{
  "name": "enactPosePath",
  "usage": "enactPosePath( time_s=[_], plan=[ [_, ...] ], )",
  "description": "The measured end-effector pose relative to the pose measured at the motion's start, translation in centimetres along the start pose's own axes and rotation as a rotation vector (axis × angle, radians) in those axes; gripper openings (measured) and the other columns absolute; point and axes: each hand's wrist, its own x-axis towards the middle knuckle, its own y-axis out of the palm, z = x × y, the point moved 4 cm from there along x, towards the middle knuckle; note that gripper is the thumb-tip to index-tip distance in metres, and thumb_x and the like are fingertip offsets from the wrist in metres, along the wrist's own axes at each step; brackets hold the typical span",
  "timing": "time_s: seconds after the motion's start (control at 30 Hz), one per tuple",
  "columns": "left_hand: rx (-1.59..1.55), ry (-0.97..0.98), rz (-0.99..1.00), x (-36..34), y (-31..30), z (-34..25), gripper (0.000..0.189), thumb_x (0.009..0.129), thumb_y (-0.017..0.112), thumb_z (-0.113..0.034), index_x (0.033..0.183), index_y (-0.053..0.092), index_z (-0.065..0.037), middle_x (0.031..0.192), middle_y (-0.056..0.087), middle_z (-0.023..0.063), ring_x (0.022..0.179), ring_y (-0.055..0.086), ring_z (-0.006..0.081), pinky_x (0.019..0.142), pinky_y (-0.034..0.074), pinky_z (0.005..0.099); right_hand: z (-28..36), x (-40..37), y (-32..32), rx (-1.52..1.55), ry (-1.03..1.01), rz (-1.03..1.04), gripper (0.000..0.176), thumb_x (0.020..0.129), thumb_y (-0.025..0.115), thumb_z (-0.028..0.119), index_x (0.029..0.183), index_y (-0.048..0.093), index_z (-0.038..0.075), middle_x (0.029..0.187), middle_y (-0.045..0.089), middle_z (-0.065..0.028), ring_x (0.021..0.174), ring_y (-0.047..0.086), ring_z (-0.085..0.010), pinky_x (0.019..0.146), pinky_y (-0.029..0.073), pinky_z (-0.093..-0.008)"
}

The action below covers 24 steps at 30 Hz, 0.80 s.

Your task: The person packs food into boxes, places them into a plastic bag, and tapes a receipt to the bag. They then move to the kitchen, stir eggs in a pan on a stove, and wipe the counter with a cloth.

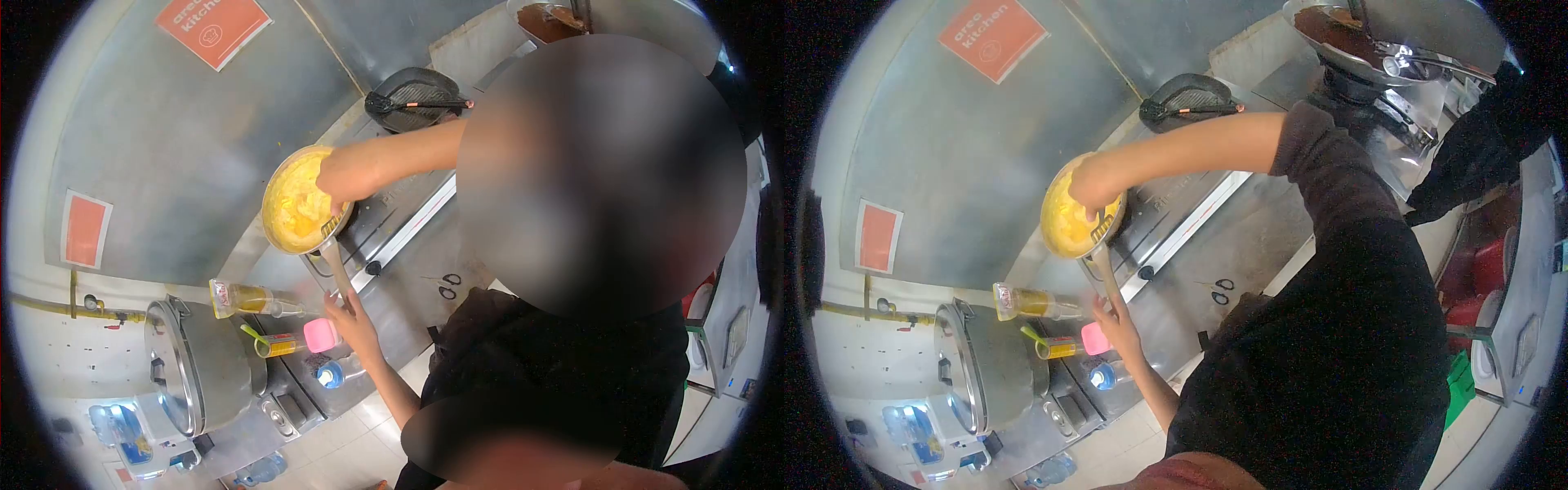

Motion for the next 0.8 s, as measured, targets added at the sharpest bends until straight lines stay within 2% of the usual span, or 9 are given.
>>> enactPosePath(
  time_s=[0.07, 0.13, 0.27, 0.3, 0.37, 0.43, 0.6, 0.73, 0.8],
  plan=[
    [-0.009, -0.026, 0.072, 0.8, 1.1, 0.1, 0.049, 0.088, 0.056, -0.029, 0.120, 0.045, 0.007, 0.109, 0.052, 0.0218, 0.091, 0.055, 0.0342, 0.081, 0.043, 0.0401, 1.0, 0.2, 1.1, 0.050, 0.006, 0.040, 0.040, 0.077, 0.065, 0.034, 0.076, 0.064, -0.006, 0.072, 0.062, -0.0228, 0.072, 0.061, -0.0384, 0.065, 0.048, -0.0448],
    [0.225, 0.206, -0.009, 2.1, 2.4, 3.0, 0.047, 0.086, 0.059, -0.027, 0.118, 0.048, 0.005, 0.105, 0.056, 0.0230, 0.091, 0.056, 0.0365, 0.080, 0.044, 0.0412, 0.3, 2.4, 4.2, 0.082, -0.055, -0.026, 0.037, 0.075, 0.065, 0.031, 0.078, 0.064, -0.006, 0.076, 0.062, -0.0231, 0.074, 0.062, -0.0383, 0.066, 0.049, -0.0450],
    [0.332, 0.164, 0.002, 2.4, 2.8, 3.1, 0.046, 0.083, 0.060, -0.018, 0.120, 0.047, 0.005, 0.108, 0.054, 0.0268, 0.097, 0.054, 0.0409, 0.082, 0.044, 0.0445, 1.6, 5.3, 8.1, 0.085, 0.019, -0.143, 0.023, 0.074, 0.062, 0.020, 0.079, 0.065, -0.002, 0.079, 0.063, -0.0220, 0.076, 0.062, -0.0371, 0.067, 0.050, -0.0443],
    [0.351, 0.171, -0.002, 2.4, 2.8, 3.3, 0.046, 0.082, 0.059, -0.014, 0.121, 0.045, 0.005, 0.109, 0.054, 0.0272, 0.092, 0.056, 0.0419, 0.078, 0.047, 0.0451, 2.8, 6.0, 8.7, 0.087, -0.033, -0.139, 0.023, 0.074, 0.062, 0.020, 0.079, 0.065, -0.002, 0.079, 0.063, -0.0220, 0.076, 0.062, -0.0371, 0.067, 0.050, -0.0443],
    [0.321, 0.178, 0.003, 2.5, 2.7, 2.8, 0.047, 0.082, 0.058, -0.013, 0.123, 0.044, 0.005, 0.106, 0.054, 0.0262, 0.086, 0.058, 0.0419, 0.070, 0.049, 0.0443, 4.4, 6.9, 9.9, -0.002, 0.056, -0.183, 0.017, 0.073, 0.059, 0.014, 0.079, 0.066, 0.000, 0.079, 0.064, -0.0203, 0.075, 0.064, -0.0343, 0.065, 0.051, -0.0423],
    [0.327, 0.182, -0.008, 2.5, 2.5, 2.8, 0.047, 0.081, 0.058, -0.012, 0.123, 0.043, 0.004, 0.105, 0.054, 0.0255, 0.083, 0.058, 0.0416, 0.068, 0.049, 0.0442, 5.5, 8.6, 11.5, -0.085, 0.042, -0.190, 0.012, 0.070, 0.058, 0.010, 0.074, 0.067, 0.003, 0.075, 0.064, -0.0163, 0.071, 0.066, -0.0289, 0.060, 0.053, -0.0392],
    [0.317, 0.228, -0.026, 2.4, 2.5, 3.0, 0.048, 0.081, 0.057, -0.011, 0.125, 0.042, 0.003, 0.103, 0.053, 0.0239, 0.077, 0.059, 0.0412, 0.065, 0.049, 0.0447, 4.5, 12.8, 13.1, -0.039, 0.325, -0.261, 0.012, 0.073, 0.058, 0.009, 0.078, 0.069, 0.006, 0.076, 0.067, -0.0128, 0.073, 0.067, -0.0277, 0.061, 0.053, -0.0337],
    [0.310, 0.215, -0.044, 2.4, 2.3, 2.6, 0.049, 0.081, 0.057, -0.011, 0.125, 0.042, 0.003, 0.103, 0.053, 0.0240, 0.077, 0.059, 0.0412, 0.065, 0.050, 0.0445, 2.8, 14.6, 14.4, -0.114, 0.358, -0.200, 0.014, 0.076, 0.057, 0.009, 0.082, 0.070, 0.007, 0.079, 0.068, -0.0113, 0.074, 0.067, -0.0252, 0.058, 0.053, -0.0324],
    [0.324, 0.193, -0.034, 2.2, 2.4, 2.8, 0.050, 0.081, 0.057, -0.012, 0.126, 0.041, 0.003, 0.103, 0.053, 0.0236, 0.076, 0.059, 0.0413, 0.064, 0.050, 0.0445, 1.3, 14.8, 16.0, -0.230, 0.458, -0.201, 0.017, 0.075, 0.057, 0.008, 0.085, 0.070, 0.008, 0.082, 0.068, -0.0111, 0.073, 0.067, -0.0221, 0.049, 0.051, -0.0350]
  ],
)
